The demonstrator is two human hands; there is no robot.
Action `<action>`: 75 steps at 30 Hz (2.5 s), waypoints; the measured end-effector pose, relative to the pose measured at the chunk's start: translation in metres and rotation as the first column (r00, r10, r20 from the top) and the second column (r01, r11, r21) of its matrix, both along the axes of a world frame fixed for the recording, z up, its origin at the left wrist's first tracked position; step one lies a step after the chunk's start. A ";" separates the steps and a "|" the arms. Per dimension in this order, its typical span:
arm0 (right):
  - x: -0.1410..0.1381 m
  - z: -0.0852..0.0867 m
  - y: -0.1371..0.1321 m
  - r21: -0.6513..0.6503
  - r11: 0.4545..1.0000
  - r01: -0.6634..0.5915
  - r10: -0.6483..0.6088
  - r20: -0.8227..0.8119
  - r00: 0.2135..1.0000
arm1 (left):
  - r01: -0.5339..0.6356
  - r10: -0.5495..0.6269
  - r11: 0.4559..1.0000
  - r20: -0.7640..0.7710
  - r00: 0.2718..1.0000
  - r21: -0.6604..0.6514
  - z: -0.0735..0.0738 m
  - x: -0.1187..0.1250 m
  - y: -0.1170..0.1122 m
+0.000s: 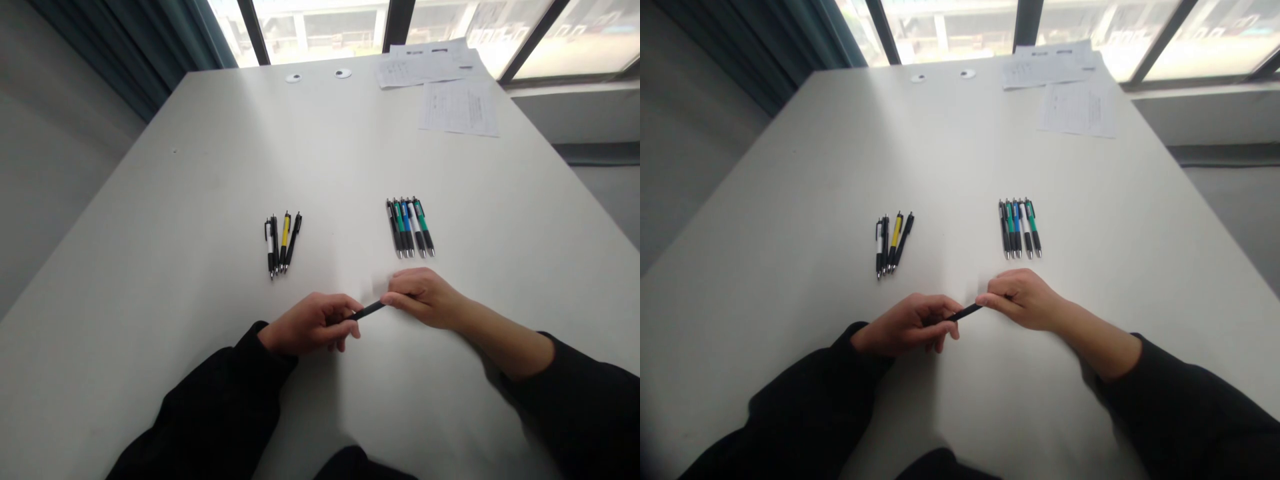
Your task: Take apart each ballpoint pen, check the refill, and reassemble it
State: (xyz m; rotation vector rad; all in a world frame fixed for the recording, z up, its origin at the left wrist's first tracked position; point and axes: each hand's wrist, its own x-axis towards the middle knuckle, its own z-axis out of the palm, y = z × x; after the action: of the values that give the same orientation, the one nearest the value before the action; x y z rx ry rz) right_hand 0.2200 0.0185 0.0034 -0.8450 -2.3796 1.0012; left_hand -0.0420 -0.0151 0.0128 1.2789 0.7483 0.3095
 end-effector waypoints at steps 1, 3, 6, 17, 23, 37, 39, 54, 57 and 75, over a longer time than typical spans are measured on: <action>0.000 0.000 0.000 0.004 1.000 -0.002 0.002 0.001 1.000 | -0.002 0.002 1.000 0.002 1.000 -0.002 0.000 0.001 0.000; -0.001 -0.001 0.000 0.006 1.000 -0.001 0.001 0.004 1.000 | -0.012 0.012 1.000 0.000 1.000 -0.006 0.000 0.001 -0.001; -0.001 0.000 -0.001 -0.044 0.998 0.050 -0.051 -0.013 0.999 | -0.067 0.068 0.997 0.020 0.997 -0.045 -0.001 -0.005 0.004; -0.034 0.009 -0.021 -0.753 0.653 -0.084 -0.240 -0.310 0.920 | -0.608 0.656 0.748 0.437 0.616 -0.266 -0.007 -0.001 0.041; -0.070 -0.009 -0.038 -0.855 0.393 -0.337 -0.462 -0.501 0.732 | -0.462 0.585 0.811 0.519 0.624 -0.359 -0.008 0.031 0.052; -0.071 -0.010 -0.034 -0.905 0.273 -0.326 -0.622 -0.425 0.657 | -0.516 0.615 0.787 0.493 0.615 -0.337 -0.014 0.033 0.054; -0.071 -0.011 -0.034 -0.909 0.269 -0.319 -0.619 -0.417 0.666 | -0.519 0.613 0.789 0.483 0.626 -0.329 -0.013 0.032 0.054; -0.054 0.012 -0.040 -0.100 0.952 0.291 -0.276 0.138 0.951 | -0.786 0.772 0.617 0.226 0.594 -0.046 -0.018 0.029 0.055; -0.051 0.011 -0.039 0.104 0.968 0.230 -0.250 0.286 0.925 | -0.784 0.772 0.620 0.200 0.604 -0.025 -0.017 0.029 0.055; -0.017 -0.010 -0.001 0.462 0.788 0.407 -0.610 0.496 0.618 | -0.765 0.748 0.634 0.161 0.644 0.114 -0.025 0.029 0.049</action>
State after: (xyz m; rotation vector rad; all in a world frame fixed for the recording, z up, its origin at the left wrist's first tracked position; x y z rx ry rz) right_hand 0.2028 0.0178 -0.0068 -1.8263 -2.4188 0.0812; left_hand -0.0127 0.0340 -0.0121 1.0285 1.1795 1.1508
